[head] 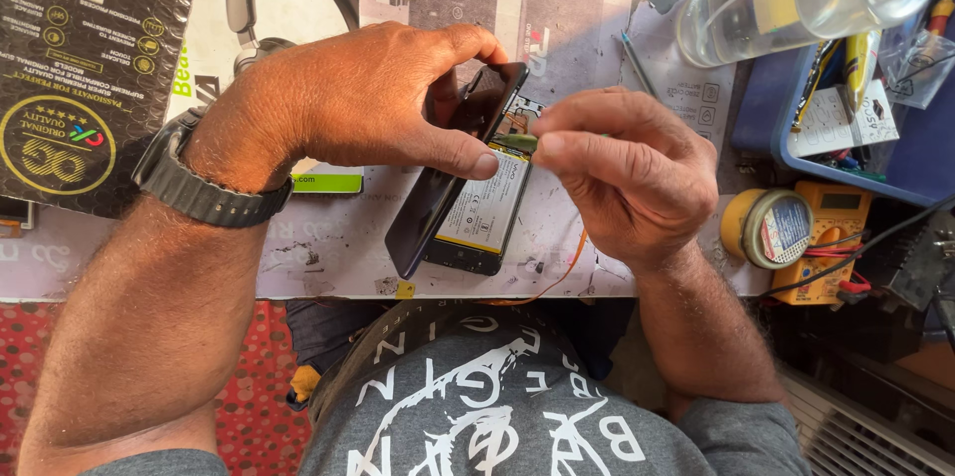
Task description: The person disassembles a smartphone by prying open the back cover and removing internal components. They use a green prying tool to separate the display assembly from the chassis and disconnect internal connectors.
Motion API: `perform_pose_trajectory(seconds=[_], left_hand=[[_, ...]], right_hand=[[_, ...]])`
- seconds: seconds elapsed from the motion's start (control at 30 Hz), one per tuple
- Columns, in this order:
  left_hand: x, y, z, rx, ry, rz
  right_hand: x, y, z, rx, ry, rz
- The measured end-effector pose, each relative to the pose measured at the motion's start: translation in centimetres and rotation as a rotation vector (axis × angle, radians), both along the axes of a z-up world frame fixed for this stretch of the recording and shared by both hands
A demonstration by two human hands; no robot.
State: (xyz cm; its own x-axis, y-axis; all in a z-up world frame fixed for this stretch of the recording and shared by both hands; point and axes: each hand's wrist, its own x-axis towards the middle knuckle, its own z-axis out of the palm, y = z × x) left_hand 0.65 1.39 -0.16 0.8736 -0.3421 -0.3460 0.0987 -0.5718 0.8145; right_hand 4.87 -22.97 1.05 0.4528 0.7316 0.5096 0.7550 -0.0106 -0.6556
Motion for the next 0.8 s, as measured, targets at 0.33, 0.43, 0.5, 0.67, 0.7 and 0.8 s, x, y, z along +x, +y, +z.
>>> perform_pose_trajectory(seconds=[0.33,0.43,0.5,0.67,0.7,0.8], left_hand=[[0.0,-0.2,0.1,0.012,0.038,0.008],[0.0,-0.2,-0.1,0.02,0.028,0.006],[0.0,-0.2,-0.1,0.021,0.028,0.006],[-0.1,-0.2,0.0,0.021,0.038,0.009],[-0.1,-0.2,0.0,0.02,0.036,0.008],[-0.1,-0.1,0.0,0.02,0.027,0.003]], right_hand=[[-0.9,-0.3,0.8,-0.032,-0.02,-0.039],[-0.8,-0.5,0.3,-0.011,-0.016,-0.037],[-0.6,-0.8,0.1,-0.031,-0.004,-0.045],[-0.7,-0.8,-0.3,-0.009,0.008,-0.012],[-0.8,-0.7,-0.3,0.006,0.018,-0.008],[-0.7,-0.4,-0.2,-0.003,0.012,0.006]])
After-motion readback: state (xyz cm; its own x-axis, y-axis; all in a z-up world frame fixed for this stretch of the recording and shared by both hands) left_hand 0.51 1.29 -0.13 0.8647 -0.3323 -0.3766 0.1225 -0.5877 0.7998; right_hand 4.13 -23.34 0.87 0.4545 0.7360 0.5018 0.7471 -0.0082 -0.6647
